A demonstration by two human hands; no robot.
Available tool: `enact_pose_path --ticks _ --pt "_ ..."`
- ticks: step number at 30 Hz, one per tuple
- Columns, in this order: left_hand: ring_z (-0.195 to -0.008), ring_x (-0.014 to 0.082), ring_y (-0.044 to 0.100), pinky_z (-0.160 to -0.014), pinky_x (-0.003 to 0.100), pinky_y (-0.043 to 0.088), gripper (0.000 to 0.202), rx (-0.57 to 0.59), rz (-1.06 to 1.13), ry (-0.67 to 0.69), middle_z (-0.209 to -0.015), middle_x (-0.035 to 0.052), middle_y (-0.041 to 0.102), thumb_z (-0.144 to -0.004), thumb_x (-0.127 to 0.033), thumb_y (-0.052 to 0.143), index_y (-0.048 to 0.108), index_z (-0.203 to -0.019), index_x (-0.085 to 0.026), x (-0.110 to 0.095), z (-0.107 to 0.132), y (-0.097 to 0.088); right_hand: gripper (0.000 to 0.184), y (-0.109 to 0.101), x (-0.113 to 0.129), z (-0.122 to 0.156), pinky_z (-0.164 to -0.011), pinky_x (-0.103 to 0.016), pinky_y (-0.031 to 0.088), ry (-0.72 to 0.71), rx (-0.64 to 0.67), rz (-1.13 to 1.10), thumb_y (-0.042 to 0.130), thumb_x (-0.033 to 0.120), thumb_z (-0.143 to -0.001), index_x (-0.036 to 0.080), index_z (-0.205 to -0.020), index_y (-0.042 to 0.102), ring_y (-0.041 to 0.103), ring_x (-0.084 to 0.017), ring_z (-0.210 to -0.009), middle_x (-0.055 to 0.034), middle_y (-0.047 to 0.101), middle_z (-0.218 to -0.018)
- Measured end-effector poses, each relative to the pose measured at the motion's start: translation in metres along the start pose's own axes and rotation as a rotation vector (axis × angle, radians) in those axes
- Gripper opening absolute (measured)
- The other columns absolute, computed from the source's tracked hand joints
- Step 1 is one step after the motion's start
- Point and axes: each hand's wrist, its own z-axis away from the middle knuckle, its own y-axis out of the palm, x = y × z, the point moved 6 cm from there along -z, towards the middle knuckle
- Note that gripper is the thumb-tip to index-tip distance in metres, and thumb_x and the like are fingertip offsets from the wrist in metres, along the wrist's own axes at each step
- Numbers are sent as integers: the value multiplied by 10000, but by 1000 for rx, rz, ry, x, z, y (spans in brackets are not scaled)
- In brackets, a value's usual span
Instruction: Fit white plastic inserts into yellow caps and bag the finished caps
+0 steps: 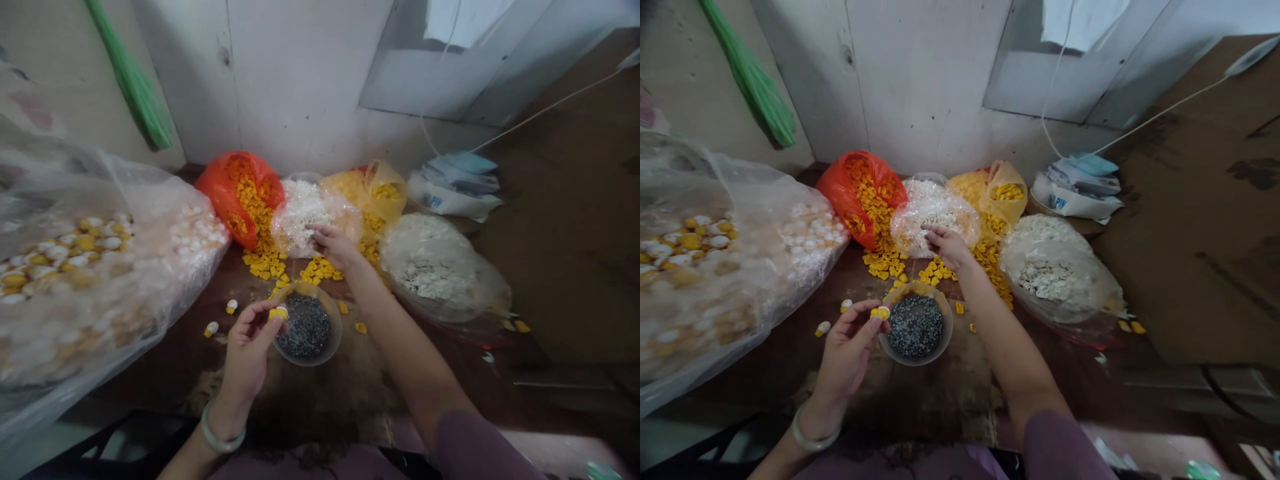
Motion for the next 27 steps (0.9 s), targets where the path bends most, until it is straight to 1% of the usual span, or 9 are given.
enact_pose_path --ticks 3,5,6,8,10,12,15,21,27 --pt "-640 114 649 -649 230 531 325 -36 -5 19 -741 21 712 -653 -348 846 723 -887 -158 -2 -4 -2 351 27 6 53 -638 -246 515 -8 122 -177 687 436 -803 200 -1062 703 569 -105 -625 -10 656 -766" --pt "-649 119 656 -663 243 540 319 -52 0 22 -755 25 721 -643 -339 849 723 -872 -156 -1 -5 -3 357 47 8 92 -632 -250 516 1 210 -354 738 432 -764 209 -1043 719 579 -108 -631 -19 683 -806" --pt "-665 125 663 -676 253 546 319 -56 5 18 -775 30 730 -630 -328 853 723 -865 -156 0 -5 -3 332 55 10 109 -641 -254 519 -15 212 -377 741 417 -767 222 -1035 725 593 -112 -650 -21 699 -842" --pt "-705 140 675 -707 275 556 322 -56 15 -2 -810 39 743 -602 -301 862 726 -855 -156 3 -5 -2 253 63 18 137 -717 -287 537 -98 174 -299 715 356 -802 246 -1029 731 644 -144 -764 -28 725 -931" --pt "-733 147 678 -736 284 554 310 -49 20 -26 -816 40 749 -590 -274 862 732 -846 -156 5 -2 -2 190 66 30 156 -814 -338 539 -232 117 -125 671 280 -842 262 -1022 731 665 -180 -886 -30 733 -974" --pt "-745 141 675 -754 275 544 284 -33 19 -43 -813 35 751 -605 -255 853 739 -847 -160 7 1 -1 172 65 43 167 -845 -364 537 -356 72 41 638 229 -868 270 -1006 732 663 -196 -912 -35 728 -946" --pt "-745 132 671 -759 258 537 263 -12 24 -43 -802 26 751 -609 -247 854 746 -836 -171 5 4 0 178 61 52 173 -801 -342 549 -465 32 186 609 206 -891 269 -1010 726 652 -191 -873 -46 697 -916" --pt "-663 129 656 -703 271 552 270 3 46 -46 -735 20 735 -582 -261 869 753 -810 -175 1 6 0 231 64 50 178 -806 -356 553 -575 6 272 541 199 -925 286 -1085 684 638 -201 -903 -49 671 -950" --pt "-711 143 671 -709 268 561 235 11 -79 23 -773 26 743 -592 -220 847 755 -804 -176 -6 6 -2 246 65 51 182 -802 -343 543 -617 -44 291 528 158 -914 283 -1062 679 631 -196 -932 -49 651 -987"
